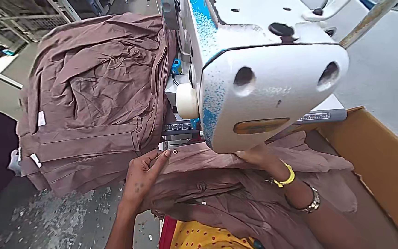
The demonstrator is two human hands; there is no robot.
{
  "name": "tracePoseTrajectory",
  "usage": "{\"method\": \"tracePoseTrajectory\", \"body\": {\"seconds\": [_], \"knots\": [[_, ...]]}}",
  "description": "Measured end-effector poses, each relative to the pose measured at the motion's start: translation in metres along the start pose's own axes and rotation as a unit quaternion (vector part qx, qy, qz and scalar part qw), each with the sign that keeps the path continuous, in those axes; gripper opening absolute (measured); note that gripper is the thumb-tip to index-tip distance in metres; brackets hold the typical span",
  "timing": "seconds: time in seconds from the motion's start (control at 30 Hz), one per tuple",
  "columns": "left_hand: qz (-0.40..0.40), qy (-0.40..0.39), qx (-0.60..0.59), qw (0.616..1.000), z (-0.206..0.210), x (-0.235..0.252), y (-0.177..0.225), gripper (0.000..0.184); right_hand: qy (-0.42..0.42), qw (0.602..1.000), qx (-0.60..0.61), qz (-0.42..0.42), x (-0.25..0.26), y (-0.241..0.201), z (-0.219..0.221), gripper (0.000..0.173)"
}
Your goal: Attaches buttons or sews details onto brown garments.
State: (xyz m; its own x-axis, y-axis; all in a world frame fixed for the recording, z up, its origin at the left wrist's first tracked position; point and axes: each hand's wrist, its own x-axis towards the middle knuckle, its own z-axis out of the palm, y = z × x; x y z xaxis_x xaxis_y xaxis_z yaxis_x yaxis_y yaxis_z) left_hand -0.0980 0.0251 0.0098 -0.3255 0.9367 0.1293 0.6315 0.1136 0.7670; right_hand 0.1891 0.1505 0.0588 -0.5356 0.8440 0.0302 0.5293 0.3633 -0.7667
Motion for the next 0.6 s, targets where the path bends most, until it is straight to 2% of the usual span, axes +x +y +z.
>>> {"method": "tracePoseTrajectory", "body": {"seconds": [0.1, 0.2, 0.27, 0.37, 0.4, 0.47, 0.53, 0.6], "knots": [[0.032, 0.011, -0.020, 0.999, 0.000, 0.003, 0.002, 0.035, -0.091, 0.994, 0.060, -0.017, 0.001, 0.007, -0.026, 0.028], [0.109, 0.011, -0.033, 0.993, 0.002, 0.010, 0.007, 0.038, -0.149, 0.980, 0.133, -0.007, -0.002, 0.021, -0.052, 0.009], [0.189, -0.018, -0.046, 0.981, 0.003, 0.013, 0.008, 0.042, -0.198, 0.964, 0.179, 0.010, -0.007, 0.033, -0.066, 0.011], [0.262, -0.070, -0.086, 0.959, 0.004, 0.012, 0.002, 0.042, -0.276, 0.939, 0.198, -0.053, -0.018, 0.055, -0.069, 0.010], [0.251, -0.066, -0.090, 0.962, 0.003, 0.011, -0.003, 0.042, -0.262, 0.943, 0.190, -0.077, -0.021, 0.058, -0.066, 0.012], [0.197, -0.042, -0.081, 0.976, 0.001, 0.012, -0.010, 0.042, -0.165, 0.970, 0.158, -0.089, -0.023, 0.056, -0.058, 0.009], [0.141, -0.030, -0.064, 0.987, 0.004, 0.015, -0.011, 0.040, -0.089, 0.983, 0.146, -0.073, -0.018, 0.052, -0.053, 0.010], [0.117, -0.019, -0.056, 0.991, 0.006, 0.020, -0.007, 0.037, -0.059, 0.986, 0.147, -0.055, -0.011, 0.048, -0.051, 0.011]]}}
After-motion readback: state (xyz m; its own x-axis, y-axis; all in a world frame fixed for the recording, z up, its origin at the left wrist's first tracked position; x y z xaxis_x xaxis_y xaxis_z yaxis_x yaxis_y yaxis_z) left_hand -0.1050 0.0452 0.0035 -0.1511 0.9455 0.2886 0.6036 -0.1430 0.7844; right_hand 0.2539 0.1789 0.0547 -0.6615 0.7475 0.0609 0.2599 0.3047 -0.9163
